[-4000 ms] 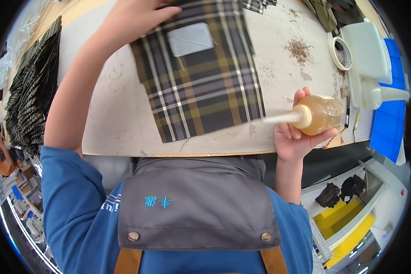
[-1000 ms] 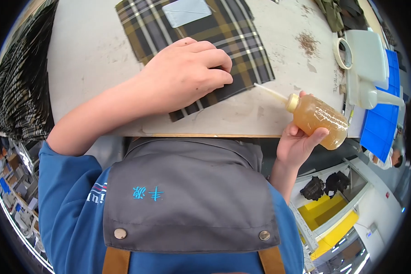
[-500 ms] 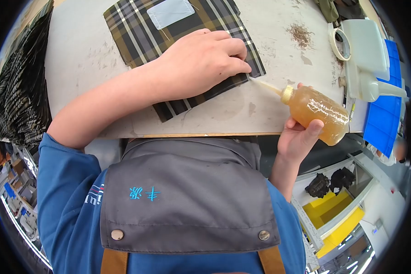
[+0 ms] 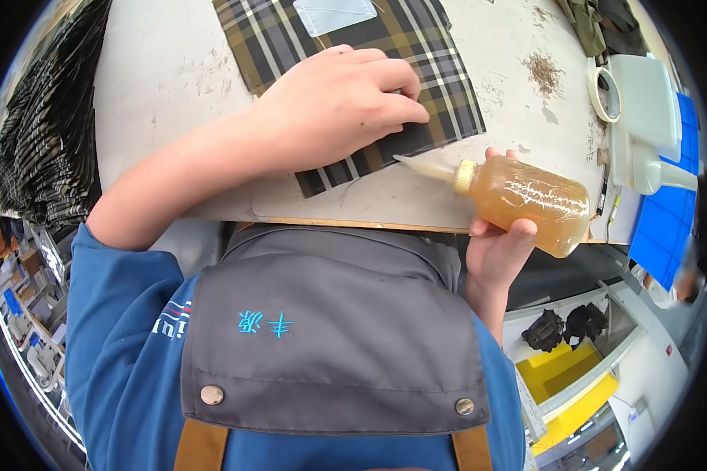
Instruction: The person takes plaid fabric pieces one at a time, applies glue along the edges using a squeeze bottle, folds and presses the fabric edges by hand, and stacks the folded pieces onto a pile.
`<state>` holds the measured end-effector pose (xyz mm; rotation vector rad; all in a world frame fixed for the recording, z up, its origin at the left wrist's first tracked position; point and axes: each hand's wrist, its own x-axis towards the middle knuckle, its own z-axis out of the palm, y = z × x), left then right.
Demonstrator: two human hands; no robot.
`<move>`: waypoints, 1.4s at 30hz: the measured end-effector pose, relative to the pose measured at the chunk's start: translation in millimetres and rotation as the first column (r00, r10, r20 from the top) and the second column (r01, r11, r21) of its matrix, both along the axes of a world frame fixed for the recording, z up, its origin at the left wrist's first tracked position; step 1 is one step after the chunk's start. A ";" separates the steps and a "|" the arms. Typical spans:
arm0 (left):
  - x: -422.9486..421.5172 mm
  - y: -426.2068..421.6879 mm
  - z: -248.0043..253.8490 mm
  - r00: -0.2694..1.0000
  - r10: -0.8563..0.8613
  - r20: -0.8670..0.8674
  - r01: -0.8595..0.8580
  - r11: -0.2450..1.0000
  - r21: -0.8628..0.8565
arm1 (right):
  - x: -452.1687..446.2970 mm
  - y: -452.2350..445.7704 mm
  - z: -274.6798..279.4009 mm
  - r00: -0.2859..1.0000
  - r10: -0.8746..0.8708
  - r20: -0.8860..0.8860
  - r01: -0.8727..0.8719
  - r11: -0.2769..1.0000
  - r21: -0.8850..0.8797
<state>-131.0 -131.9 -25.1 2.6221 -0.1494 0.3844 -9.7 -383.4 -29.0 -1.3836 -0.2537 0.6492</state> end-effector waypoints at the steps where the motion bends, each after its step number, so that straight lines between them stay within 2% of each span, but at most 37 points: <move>1: -4.8 1.1 0.2 0.999 0.019 -0.031 -0.019 1.000 -0.004 | -2.7 1.5 0.1 1.000 0.022 -0.020 -0.022 1.000 0.002; 2: -7.2 1.9 -1.6 0.999 0.028 -0.035 -0.028 1.000 -0.004 | -6.2 3.8 1.1 0.999 0.030 -0.023 -0.030 1.000 0.002; 4: -10.6 3.1 -7.7 1.000 0.012 0.004 -0.012 0.999 -0.038 | -13.4 8.9 5.4 0.997 0.077 0.021 -0.074 0.991 -0.113; 11: -11.5 2.3 -10.5 1.000 0.016 0.014 -0.015 1.000 -0.027 | -38.6 27.3 16.5 0.980 0.183 -0.077 -0.194 0.961 -0.196; 12: -11.8 2.1 -12.1 1.000 0.021 0.012 -0.021 0.999 -0.029 | -39.3 27.6 15.5 0.979 0.188 -0.079 -0.200 0.960 -0.198; 14: -12.1 2.7 -15.9 0.999 0.018 0.049 -0.015 0.999 -0.046 | -39.8 28.0 12.3 0.936 0.270 -0.227 -0.285 0.958 -0.034; 18: -10.0 3.8 -18.4 0.999 0.003 0.035 -0.001 0.999 -0.051 | -45.9 29.9 15.3 0.919 0.307 -0.248 -0.330 0.942 -0.056; 20: -9.7 4.4 -16.4 1.000 -0.010 0.015 0.011 0.998 -0.060 | -44.8 30.5 19.1 0.933 0.300 -0.198 -0.336 0.923 -0.188; 22: -9.4 0.2 -12.4 1.000 0.027 -0.008 -0.028 0.999 -0.038 | -35.7 21.6 5.8 0.943 0.194 -0.269 -0.230 0.967 -0.110; 24: -6.7 -2.1 -12.2 0.999 0.034 -0.008 -0.034 0.999 -0.009 | -21.1 9.0 -16.0 0.953 0.088 -0.291 -0.048 0.989 0.142; 26: -5.8 -0.3 -9.2 0.999 0.016 0.050 -0.020 0.996 0.083 | 20.5 -2.2 -30.9 0.860 0.406 -0.309 -0.216 0.838 0.501; 27: -5.5 -2.7 -3.1 0.997 0.029 0.073 -0.035 0.995 0.093 | 31.4 -2.2 -30.1 0.857 0.428 -0.288 -0.228 0.815 0.533; 28: -3.6 -5.4 5.6 1.000 0.024 0.006 -0.025 0.985 0.172 | 41.2 -4.4 -27.9 0.822 0.437 -0.365 -0.157 0.789 0.593; 29: -2.2 -8.9 3.8 0.999 0.016 0.028 -0.022 0.973 0.229 | 50.5 -8.6 -28.0 0.778 0.448 -0.440 -0.081 0.766 0.638; 30: -0.2 -12.5 3.6 0.999 0.007 0.050 -0.020 0.960 0.281 | 61.6 -16.3 -34.0 0.780 0.459 -0.425 -0.089 0.754 0.651; 32: 2.4 -21.1 7.6 1.000 0.011 0.024 -0.019 0.927 0.376 | 78.8 -23.4 -44.0 0.714 0.449 -0.537 0.048 0.734 0.678; 33: 2.9 -23.7 10.5 1.000 0.016 -0.011 -0.010 0.893 0.449 | 85.4 -24.0 -47.5 0.763 0.501 -0.410 -0.054 0.680 0.731; 34: 3.8 -24.6 12.8 1.000 0.017 -0.006 -0.012 0.890 0.456 | 90.9 -27.1 -50.4 0.764 0.504 -0.402 -0.057 0.674 0.736; 36: 5.1 -25.9 16.0 0.999 -0.027 -0.019 0.033 0.845 0.533 | 97.0 -28.6 -49.6 0.812 0.286 -0.509 0.129 0.763 0.633; 40: 9.4 -25.3 10.4 0.998 -0.055 0.000 0.044 0.810 0.585 | 108.2 -34.5 -48.3 0.762 0.234 -0.603 0.226 0.777 0.588; 42: 11.0 -23.4 10.5 0.998 -0.062 0.010 0.047 0.831 0.554 | 107.7 -32.6 -48.5 0.844 0.351 -0.406 0.072 0.675 0.734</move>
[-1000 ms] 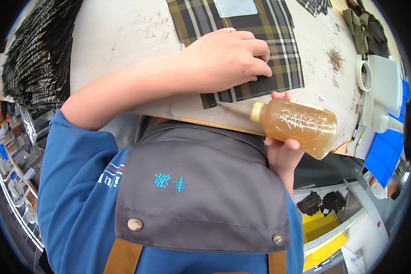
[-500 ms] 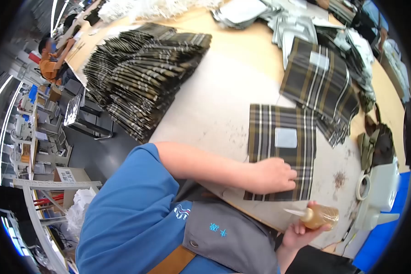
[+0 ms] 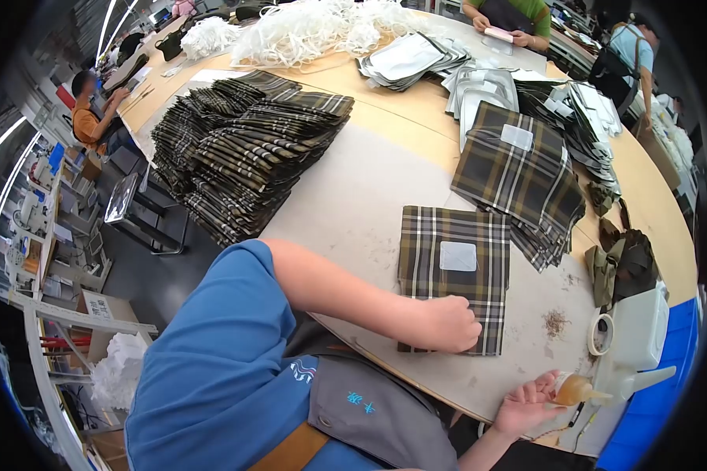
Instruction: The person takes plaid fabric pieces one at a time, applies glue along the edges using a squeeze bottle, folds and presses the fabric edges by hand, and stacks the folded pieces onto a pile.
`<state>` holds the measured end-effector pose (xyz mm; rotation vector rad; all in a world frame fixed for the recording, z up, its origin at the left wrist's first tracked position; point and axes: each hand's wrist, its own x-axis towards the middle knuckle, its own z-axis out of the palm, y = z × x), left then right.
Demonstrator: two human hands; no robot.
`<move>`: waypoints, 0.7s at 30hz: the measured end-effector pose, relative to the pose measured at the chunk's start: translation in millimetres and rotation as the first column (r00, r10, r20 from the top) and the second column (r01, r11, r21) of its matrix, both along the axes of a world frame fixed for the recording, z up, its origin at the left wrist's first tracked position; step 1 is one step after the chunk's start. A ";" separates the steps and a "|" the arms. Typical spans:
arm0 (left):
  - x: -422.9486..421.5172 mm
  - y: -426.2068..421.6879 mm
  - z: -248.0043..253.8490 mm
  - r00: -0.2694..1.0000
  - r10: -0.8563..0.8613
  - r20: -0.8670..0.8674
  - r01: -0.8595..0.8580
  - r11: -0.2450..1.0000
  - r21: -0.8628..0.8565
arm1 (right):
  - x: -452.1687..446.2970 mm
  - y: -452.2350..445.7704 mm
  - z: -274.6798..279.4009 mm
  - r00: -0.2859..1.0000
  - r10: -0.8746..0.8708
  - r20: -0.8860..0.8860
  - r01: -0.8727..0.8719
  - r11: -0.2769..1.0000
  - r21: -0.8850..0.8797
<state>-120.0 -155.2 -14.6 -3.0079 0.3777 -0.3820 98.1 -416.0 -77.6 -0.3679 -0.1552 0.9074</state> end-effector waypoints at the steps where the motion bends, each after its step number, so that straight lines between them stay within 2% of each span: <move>1: 1.1 6.4 -0.3 0.999 -0.017 -0.047 0.012 0.996 -0.093 | -0.7 0.3 1.2 1.000 -0.002 0.001 0.002 1.000 0.000; 3: 0.4 28.0 10.3 0.987 -0.063 -0.148 0.008 0.939 -0.344 | -11.8 7.2 13.9 0.953 0.026 0.300 -0.031 0.999 0.014; 4: -0.2 36.9 16.1 0.954 -0.064 -0.292 -0.072 0.899 -0.433 | -21.7 12.7 22.8 0.953 0.022 0.302 -0.025 1.000 0.008; 5: -2.9 43.6 23.9 0.931 -0.103 -0.349 -0.135 0.794 -0.593 | -37.4 25.7 40.4 0.847 0.013 0.532 0.200 0.918 -0.342; 6: -6.7 49.4 29.0 0.905 -0.153 -0.397 -0.206 0.658 -0.724 | -46.5 37.3 53.0 0.696 0.111 0.709 0.469 0.678 -0.566; 7: -10.3 53.9 30.7 0.899 -0.201 -0.390 -0.220 0.562 -0.798 | -48.3 44.5 59.4 0.695 0.112 0.710 0.474 0.672 -0.569; 8: -12.5 56.3 30.1 0.899 -0.206 -0.385 -0.216 0.558 -0.801 | -49.3 51.3 64.5 0.556 0.260 0.789 0.484 0.671 -0.562; 9: -14.5 58.2 28.9 0.894 -0.269 -0.358 -0.197 0.481 -0.854 | -49.4 58.9 68.7 0.392 0.398 0.830 0.491 0.672 -0.554; 10: -16.3 59.5 27.6 0.887 -0.329 -0.323 -0.181 0.397 -0.900 | -47.3 66.9 71.8 0.390 0.404 0.828 0.494 0.667 -0.558; 12: -19.5 61.5 26.7 0.883 -0.378 -0.279 -0.145 0.346 -0.927 | -41.5 85.0 77.9 0.135 0.534 0.835 0.387 0.747 -0.540; 14: -24.0 63.7 24.9 0.878 -0.417 -0.236 -0.112 0.301 -0.947 | -44.1 104.8 83.8 0.139 0.483 0.864 0.345 0.794 -0.500; 16: -30.3 66.2 19.5 0.862 -0.450 -0.236 -0.155 0.209 -0.966 | -34.7 120.3 77.8 -0.054 0.475 0.879 0.218 0.864 -0.454; 17: -33.8 68.6 18.0 0.873 -0.446 -0.199 -0.121 0.196 -0.973 | -43.4 127.9 85.8 0.041 0.463 0.885 0.164 0.871 -0.464; 18: -37.5 70.8 18.1 0.874 -0.445 -0.196 -0.120 0.194 -0.974 | -47.6 131.9 90.5 0.039 0.466 0.884 0.163 0.870 -0.465; 20: -47.1 73.9 20.1 0.860 -0.439 -0.259 -0.268 0.043 -0.962 | -54.4 134.5 95.6 0.058 0.478 0.876 0.134 0.866 -0.481; 21: -53.5 74.8 18.3 0.889 -0.392 -0.236 -0.263 -0.017 -0.965 | -58.3 136.9 96.4 0.070 0.492 0.868 0.150 0.855 -0.496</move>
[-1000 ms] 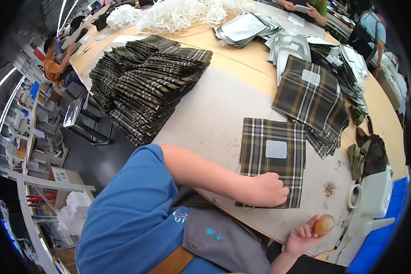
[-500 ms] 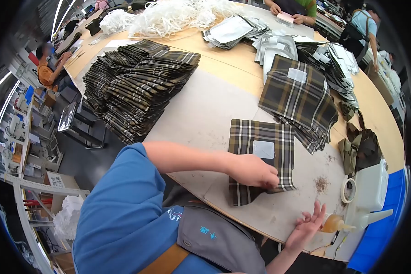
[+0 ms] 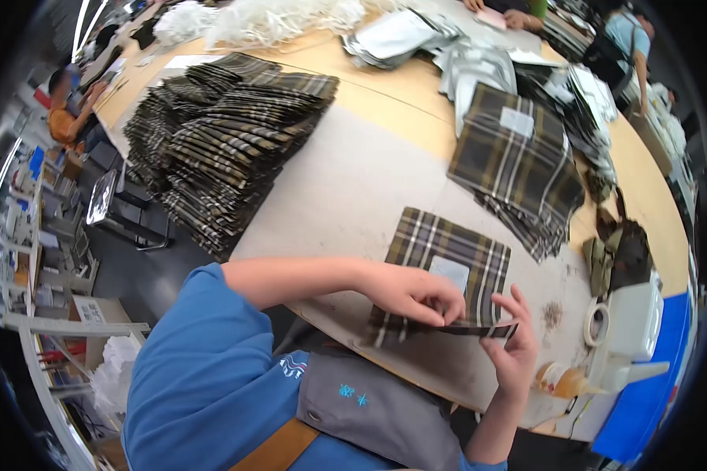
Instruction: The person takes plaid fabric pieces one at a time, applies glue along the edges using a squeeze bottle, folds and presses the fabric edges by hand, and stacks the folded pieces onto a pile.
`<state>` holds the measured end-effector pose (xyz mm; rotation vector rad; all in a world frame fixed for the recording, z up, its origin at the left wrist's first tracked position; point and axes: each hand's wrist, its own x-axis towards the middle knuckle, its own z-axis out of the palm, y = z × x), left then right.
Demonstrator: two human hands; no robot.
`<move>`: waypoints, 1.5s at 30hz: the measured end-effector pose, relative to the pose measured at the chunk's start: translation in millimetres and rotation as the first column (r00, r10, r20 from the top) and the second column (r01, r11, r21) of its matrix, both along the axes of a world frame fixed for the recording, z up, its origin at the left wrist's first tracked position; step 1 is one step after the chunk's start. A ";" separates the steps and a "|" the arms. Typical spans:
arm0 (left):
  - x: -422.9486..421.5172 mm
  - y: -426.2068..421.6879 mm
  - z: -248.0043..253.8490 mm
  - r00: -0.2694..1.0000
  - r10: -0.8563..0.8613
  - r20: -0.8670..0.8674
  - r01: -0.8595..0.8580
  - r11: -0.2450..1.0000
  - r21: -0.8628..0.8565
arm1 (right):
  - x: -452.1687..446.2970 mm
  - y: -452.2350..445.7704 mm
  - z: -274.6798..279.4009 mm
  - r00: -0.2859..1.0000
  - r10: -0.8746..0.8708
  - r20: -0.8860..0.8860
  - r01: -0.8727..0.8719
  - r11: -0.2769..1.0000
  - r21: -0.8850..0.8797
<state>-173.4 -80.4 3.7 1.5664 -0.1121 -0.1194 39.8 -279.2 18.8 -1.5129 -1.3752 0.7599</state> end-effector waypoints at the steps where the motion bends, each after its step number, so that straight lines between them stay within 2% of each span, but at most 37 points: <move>1: -6.6 -1.0 -3.2 0.998 0.055 0.003 -0.055 0.997 -0.057 | -1.9 1.5 2.0 0.999 -0.036 0.006 0.036 0.998 0.053; 2: -17.7 -0.4 2.5 0.994 0.099 -0.037 -0.104 0.979 -0.177 | -2.4 -0.2 5.1 0.997 -0.075 0.017 0.074 0.993 0.093; 3: -29.3 -1.5 -2.0 0.988 0.155 0.003 -0.151 0.964 -0.219 | -5.4 -1.1 9.0 0.993 -0.113 0.022 0.112 0.993 0.043; 5: -47.2 -7.5 2.8 0.957 0.289 0.026 -0.285 0.952 -0.109 | -12.3 -2.0 14.0 0.979 -0.191 -0.071 0.199 0.971 0.132; 6: -60.1 -10.8 -0.8 0.941 0.334 0.055 -0.322 0.933 -0.159 | -14.6 -5.5 13.8 0.973 -0.222 -0.061 0.226 0.970 0.092; 7: -69.7 -16.4 -5.4 0.947 0.317 0.047 -0.303 0.934 -0.190 | -16.2 -7.1 13.7 0.974 -0.217 -0.057 0.223 0.965 0.139; 8: -78.3 -20.5 -8.4 0.929 0.347 0.126 -0.349 0.937 -0.003 | -18.1 -9.9 13.6 0.977 -0.208 -0.055 0.215 0.956 0.199; 9: -84.1 -26.6 -9.3 0.907 0.363 0.212 -0.402 0.897 0.183 | -20.3 -15.0 14.0 0.975 -0.218 -0.049 0.224 0.957 0.185; 10: -88.9 -38.0 -1.3 0.891 0.416 0.182 -0.454 0.821 0.346 | -22.0 -18.5 14.5 0.976 -0.214 -0.032 0.216 0.957 0.193; 11: -90.2 -46.9 -5.0 0.892 0.413 0.184 -0.452 0.824 0.343 | -24.1 -20.1 15.1 0.978 -0.208 -0.015 0.206 0.956 0.207; 13: -88.9 -64.0 -15.6 0.791 0.579 0.198 -0.578 0.602 0.550 | -29.1 -29.8 14.2 0.978 -0.209 0.006 0.202 0.952 0.230; 14: -81.7 -71.6 -13.0 0.716 0.672 0.186 -0.682 0.618 0.391 | -32.0 -37.4 14.2 0.975 -0.219 -0.048 0.224 0.952 0.210; 15: -81.2 -73.9 -13.1 0.717 0.672 0.186 -0.682 0.619 0.390 | -34.9 -44.6 14.6 0.968 -0.229 -0.103 0.245 0.951 0.190; 19: -72.3 -84.1 -3.2 0.752 0.646 0.128 -0.646 0.687 0.332 | -43.8 -80.8 26.9 0.943 -0.313 -0.111 0.327 0.933 0.148; 21: -70.5 -86.2 -0.9 0.827 0.556 0.088 -0.559 0.792 0.247 | -44.4 -95.4 25.1 0.934 -0.338 -0.116 0.352 0.926 0.138; 23: -65.7 -85.9 -3.9 0.834 0.547 0.076 -0.548 0.805 0.228 | -43.2 -102.2 13.9 0.879 -0.398 -0.261 0.433 0.896 0.094; 25: -61.1 -81.6 -12.9 0.836 0.543 0.079 -0.538 0.785 0.307 | -40.8 -95.5 1.2 0.868 -0.412 -0.276 0.449 0.890 0.084; 26: -58.0 -82.1 -11.5 0.835 0.545 0.071 -0.539 0.785 0.305 | -40.3 -90.3 -5.5 0.830 -0.444 -0.337 0.487 0.872 0.051; 27: -54.6 -83.4 -7.8 0.787 0.614 -0.064 -0.593 0.780 0.200 | -40.0 -83.7 -11.7 0.787 -0.475 -0.395 0.522 0.853 0.015; 28: -53.0 -83.2 -6.5 0.725 0.656 -0.207 -0.652 0.752 0.101 | -39.7 -74.8 -17.4 0.798 -0.501 -0.336 0.544 0.838 0.043; 32: -54.1 -75.3 -18.0 0.684 0.678 -0.268 -0.647 0.734 0.206 | -30.5 -57.6 -29.1 0.774 -0.536 -0.337 0.550 0.833 -0.063; 34: -48.2 -74.3 -12.8 0.633 0.741 -0.225 -0.729 0.668 0.151 | -27.1 -52.2 -32.1 0.768 -0.557 -0.316 0.557 0.825 -0.099; 38: -42.8 -69.6 -16.6 0.575 0.801 -0.165 -0.786 0.597 0.159 | -23.4 -44.2 -37.2 0.764 -0.591 -0.259 0.571 0.806 -0.155; 40: -41.0 -63.2 -19.6 0.651 0.758 -0.041 -0.683 0.609 0.404 | -22.4 -43.5 -41.6 0.763 -0.612 -0.209 0.585 0.791 -0.178; 41: -40.3 -61.4 -22.9 0.650 0.758 -0.049 -0.682 0.611 0.402 | -22.1 -43.4 -43.4 0.760 -0.629 -0.162 0.601 0.776 -0.191; 43: -39.3 -59.3 -29.6 0.688 0.707 0.163 -0.666 0.527 0.527 | -20.1 -42.9 -45.4 0.773 -0.623 -0.119 0.596 0.778 -0.201; 45: -37.6 -58.0 -28.5 0.683 0.714 0.153 -0.664 0.521 0.536 | -16.9 -43.4 -47.6 0.786 -0.614 -0.076 0.590 0.780 -0.207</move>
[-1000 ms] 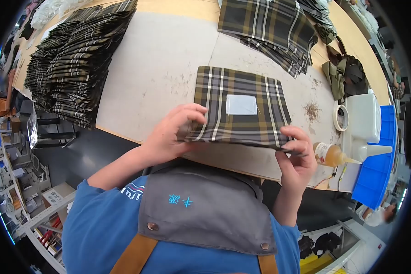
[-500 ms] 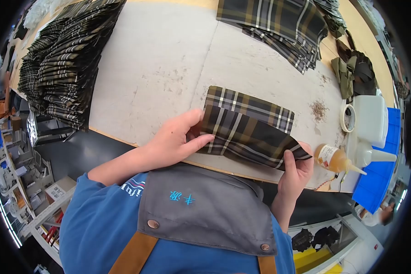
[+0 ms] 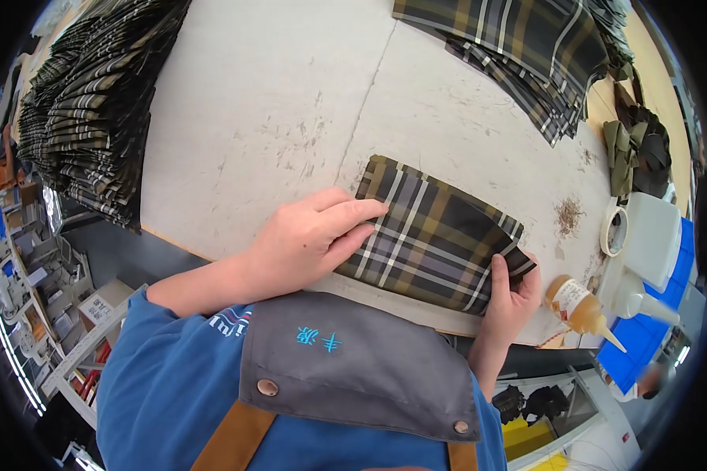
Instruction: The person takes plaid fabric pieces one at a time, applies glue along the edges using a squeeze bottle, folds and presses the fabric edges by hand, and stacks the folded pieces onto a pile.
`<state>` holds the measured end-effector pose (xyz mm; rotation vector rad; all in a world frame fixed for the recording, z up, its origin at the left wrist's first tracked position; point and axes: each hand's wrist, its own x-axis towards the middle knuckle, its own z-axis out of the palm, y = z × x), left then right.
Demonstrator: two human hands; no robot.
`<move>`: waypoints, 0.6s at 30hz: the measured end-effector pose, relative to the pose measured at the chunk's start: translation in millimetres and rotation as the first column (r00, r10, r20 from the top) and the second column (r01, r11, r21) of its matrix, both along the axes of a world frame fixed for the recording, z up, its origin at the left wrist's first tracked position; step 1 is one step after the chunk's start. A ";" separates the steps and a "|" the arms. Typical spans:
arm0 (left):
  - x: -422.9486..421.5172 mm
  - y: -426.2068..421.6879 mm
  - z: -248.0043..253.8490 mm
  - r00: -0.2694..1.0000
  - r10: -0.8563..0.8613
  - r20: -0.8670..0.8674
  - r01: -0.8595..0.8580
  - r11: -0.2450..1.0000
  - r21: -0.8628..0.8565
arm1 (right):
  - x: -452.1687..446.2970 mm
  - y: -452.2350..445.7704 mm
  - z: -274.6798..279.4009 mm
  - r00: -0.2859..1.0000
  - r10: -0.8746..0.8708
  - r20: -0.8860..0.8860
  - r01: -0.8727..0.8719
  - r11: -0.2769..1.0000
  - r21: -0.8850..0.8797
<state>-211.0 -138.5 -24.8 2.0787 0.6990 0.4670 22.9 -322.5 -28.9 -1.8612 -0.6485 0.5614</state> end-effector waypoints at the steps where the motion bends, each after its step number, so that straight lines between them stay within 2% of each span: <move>1: 0.4 0.1 1.0 1.000 0.008 -0.012 -0.008 1.000 0.004 | 1.6 -1.3 -1.1 0.999 0.016 0.029 -0.015 1.000 -0.023; 12: 2.9 -0.9 -0.8 0.999 0.029 -0.021 -0.028 0.999 0.033 | 4.8 -2.1 -7.9 0.987 0.042 0.154 -0.027 0.995 -0.096; 18: 4.9 -1.9 -1.8 0.999 0.018 -0.042 -0.018 1.000 -0.018 | 7.2 -6.2 -4.2 0.948 0.059 0.312 0.003 0.981 -0.195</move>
